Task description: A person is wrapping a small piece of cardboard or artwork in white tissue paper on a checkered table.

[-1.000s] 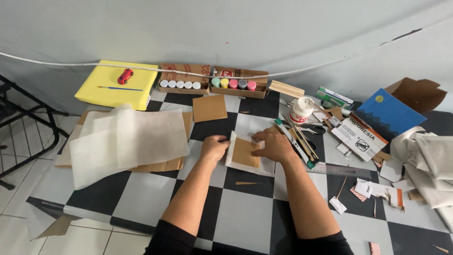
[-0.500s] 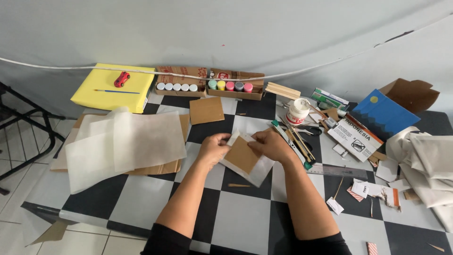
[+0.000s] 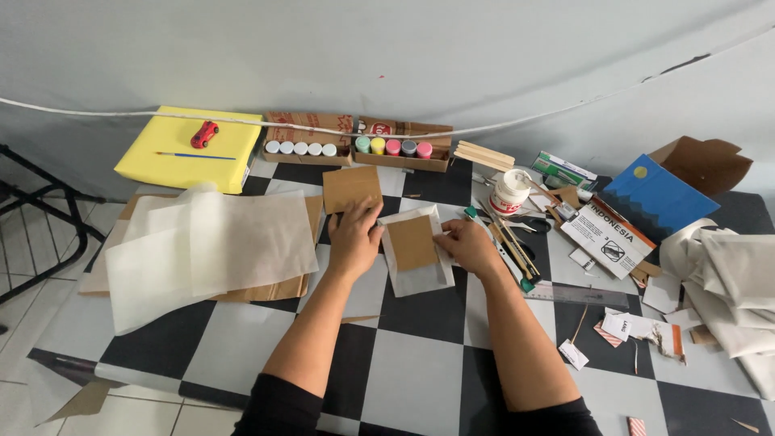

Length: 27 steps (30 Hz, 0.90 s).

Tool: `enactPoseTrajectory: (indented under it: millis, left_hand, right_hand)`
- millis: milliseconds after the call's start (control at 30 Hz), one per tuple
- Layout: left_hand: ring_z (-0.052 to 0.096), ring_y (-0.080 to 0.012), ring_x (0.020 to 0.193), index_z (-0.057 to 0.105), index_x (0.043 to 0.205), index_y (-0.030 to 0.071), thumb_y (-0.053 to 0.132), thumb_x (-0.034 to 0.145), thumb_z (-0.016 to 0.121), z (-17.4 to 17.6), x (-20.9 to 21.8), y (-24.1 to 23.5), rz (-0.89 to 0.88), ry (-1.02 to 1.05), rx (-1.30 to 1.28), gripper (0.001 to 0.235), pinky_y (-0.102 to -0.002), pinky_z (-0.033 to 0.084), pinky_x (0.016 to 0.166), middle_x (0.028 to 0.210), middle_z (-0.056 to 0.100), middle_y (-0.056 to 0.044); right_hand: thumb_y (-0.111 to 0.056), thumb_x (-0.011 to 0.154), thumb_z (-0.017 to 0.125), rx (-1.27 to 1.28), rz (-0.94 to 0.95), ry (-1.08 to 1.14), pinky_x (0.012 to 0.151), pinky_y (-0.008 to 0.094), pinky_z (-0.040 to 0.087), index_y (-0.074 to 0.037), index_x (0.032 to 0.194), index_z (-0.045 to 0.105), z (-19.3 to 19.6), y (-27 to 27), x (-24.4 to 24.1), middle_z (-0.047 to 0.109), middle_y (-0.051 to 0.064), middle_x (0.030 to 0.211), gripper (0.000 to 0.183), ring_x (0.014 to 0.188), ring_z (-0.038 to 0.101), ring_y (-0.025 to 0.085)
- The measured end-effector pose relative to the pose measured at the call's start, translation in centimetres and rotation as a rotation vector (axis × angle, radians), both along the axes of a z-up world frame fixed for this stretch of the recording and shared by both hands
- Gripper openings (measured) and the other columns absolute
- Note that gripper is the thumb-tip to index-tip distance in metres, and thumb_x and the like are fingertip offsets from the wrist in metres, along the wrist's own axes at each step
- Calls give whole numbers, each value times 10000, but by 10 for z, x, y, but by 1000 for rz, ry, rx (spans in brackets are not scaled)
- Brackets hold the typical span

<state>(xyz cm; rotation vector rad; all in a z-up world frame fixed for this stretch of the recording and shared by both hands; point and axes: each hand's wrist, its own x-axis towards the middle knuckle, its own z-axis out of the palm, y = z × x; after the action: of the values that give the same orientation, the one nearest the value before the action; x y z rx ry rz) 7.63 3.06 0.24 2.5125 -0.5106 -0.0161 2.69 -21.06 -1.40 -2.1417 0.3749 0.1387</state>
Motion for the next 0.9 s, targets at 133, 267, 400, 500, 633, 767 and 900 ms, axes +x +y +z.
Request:
enactPoseTrajectory:
  millis: [133,267,400,500,633,767,900]
  left_hand:
    - [436,-321,1451,697,1293,171,139,991,588,-59,-1,14,-96,-88,48,322,-615,209,1194,1414,639,-71]
    - [537,-260,1372,769,1139,247,254,956,657,-87,-12,18,-162,-287,62,214,-568,259,1171,1288,718,20]
    - [540,-265,1366,771,1135,240,373,937,683,-92,-17,13,-210,-296,63,255,-593,248,1167,1279,722,10]
    - [526,-295,1376,760,1168,215,416,931,679,-88,-24,11,-209,-292,85,322,-620,235,1160,1314,703,-15]
    - [450,-337,1434,740,1215,236,545,888,658,-83,-29,14,-207,-276,126,458,-678,172,1165,1369,671,-1]
    - [407,-366,1454,738,1220,248,646,830,661,-73,-31,17,-211,-249,141,563,-742,100,1155,1389,655,14]
    - [350,-395,1479,720,1253,262,716,732,688,-58,-34,20,-210,-200,167,692,-785,31,1144,1431,624,36]
  right_hand:
    - [-264,904,719,-300,38,-84,825,407,610,-141,1308,703,-25,-10,11,774,101,1048,423,985,740,277]
    - [-167,844,783,-359,218,-205,781,375,604,-97,1124,781,-11,2,3,766,110,1029,289,922,737,278]
    - [-147,765,846,-303,324,-197,829,417,598,-72,1056,800,-10,13,0,763,124,1026,305,956,722,325]
    - [-170,766,844,-294,346,-200,855,433,590,-73,1044,797,-11,11,0,753,119,1033,298,986,706,332]
    - [-156,780,824,-322,332,-123,865,395,584,-96,1081,791,-6,14,3,750,90,1064,308,1008,710,296]
    - [-126,806,795,-294,340,-101,897,393,579,-100,1099,786,2,14,1,745,82,1094,294,1046,702,295]
    - [-65,890,675,-199,320,-77,929,428,558,-82,1133,780,12,10,0,742,117,1133,265,1091,687,338]
